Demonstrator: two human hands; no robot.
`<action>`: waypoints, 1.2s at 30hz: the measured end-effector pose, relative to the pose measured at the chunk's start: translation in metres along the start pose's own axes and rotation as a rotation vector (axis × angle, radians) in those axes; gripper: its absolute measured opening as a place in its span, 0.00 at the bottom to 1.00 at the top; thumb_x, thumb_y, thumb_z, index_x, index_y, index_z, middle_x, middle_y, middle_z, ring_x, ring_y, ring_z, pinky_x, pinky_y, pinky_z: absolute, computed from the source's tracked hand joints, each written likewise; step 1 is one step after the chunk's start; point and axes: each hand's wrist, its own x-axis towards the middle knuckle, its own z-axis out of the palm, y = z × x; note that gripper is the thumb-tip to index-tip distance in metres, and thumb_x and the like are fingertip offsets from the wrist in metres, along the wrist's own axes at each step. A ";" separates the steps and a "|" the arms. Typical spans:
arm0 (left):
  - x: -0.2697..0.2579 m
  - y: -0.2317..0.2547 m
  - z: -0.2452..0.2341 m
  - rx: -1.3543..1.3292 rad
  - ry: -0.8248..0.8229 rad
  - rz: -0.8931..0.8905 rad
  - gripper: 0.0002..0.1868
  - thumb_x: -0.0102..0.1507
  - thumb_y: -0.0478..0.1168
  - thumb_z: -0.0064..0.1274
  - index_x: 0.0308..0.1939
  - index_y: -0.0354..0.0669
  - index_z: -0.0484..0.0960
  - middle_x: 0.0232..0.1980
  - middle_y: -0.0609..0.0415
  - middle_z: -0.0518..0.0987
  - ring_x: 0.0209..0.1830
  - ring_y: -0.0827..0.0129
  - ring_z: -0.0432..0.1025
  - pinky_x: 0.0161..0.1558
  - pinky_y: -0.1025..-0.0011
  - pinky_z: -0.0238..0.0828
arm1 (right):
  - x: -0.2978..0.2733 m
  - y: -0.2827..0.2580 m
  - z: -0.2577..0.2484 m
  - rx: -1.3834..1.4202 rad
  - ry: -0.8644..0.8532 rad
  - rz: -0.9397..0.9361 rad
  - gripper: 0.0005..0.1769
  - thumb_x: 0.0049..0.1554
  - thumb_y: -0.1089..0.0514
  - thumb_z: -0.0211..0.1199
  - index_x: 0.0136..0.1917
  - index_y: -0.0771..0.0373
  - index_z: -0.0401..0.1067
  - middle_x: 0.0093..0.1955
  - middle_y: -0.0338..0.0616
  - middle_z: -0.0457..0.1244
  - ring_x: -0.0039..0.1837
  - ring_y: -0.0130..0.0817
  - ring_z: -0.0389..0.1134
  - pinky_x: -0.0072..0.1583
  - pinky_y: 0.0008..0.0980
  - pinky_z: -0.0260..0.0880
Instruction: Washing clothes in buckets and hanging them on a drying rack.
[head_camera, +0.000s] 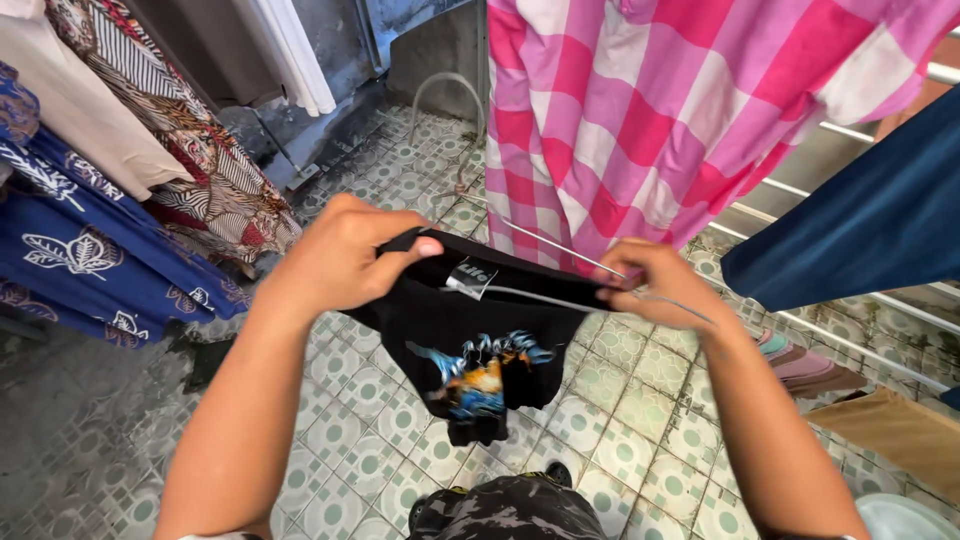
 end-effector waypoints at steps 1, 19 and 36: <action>-0.005 -0.007 0.000 0.113 0.014 0.015 0.08 0.64 0.42 0.59 0.40 0.40 0.84 0.23 0.42 0.75 0.21 0.49 0.72 0.25 0.58 0.64 | -0.004 -0.005 -0.009 -0.020 0.012 0.015 0.14 0.45 0.67 0.70 0.46 0.63 0.74 0.41 0.34 0.62 0.45 0.22 0.63 0.49 0.26 0.66; -0.008 -0.023 0.001 0.193 0.162 -0.243 0.12 0.66 0.41 0.55 0.45 0.33 0.80 0.35 0.36 0.79 0.35 0.41 0.75 0.35 0.56 0.71 | -0.011 -0.038 -0.024 0.410 0.072 0.074 0.20 0.51 0.78 0.61 0.55 0.65 0.66 0.49 0.34 0.63 0.53 0.20 0.68 0.55 0.23 0.70; -0.009 -0.029 0.009 0.324 0.161 -0.203 0.12 0.69 0.40 0.53 0.37 0.32 0.76 0.33 0.37 0.77 0.35 0.37 0.72 0.37 0.49 0.67 | -0.027 -0.037 -0.003 0.073 0.261 -0.399 0.19 0.58 0.68 0.68 0.63 0.63 0.77 0.42 0.35 0.63 0.43 0.19 0.61 0.43 0.22 0.60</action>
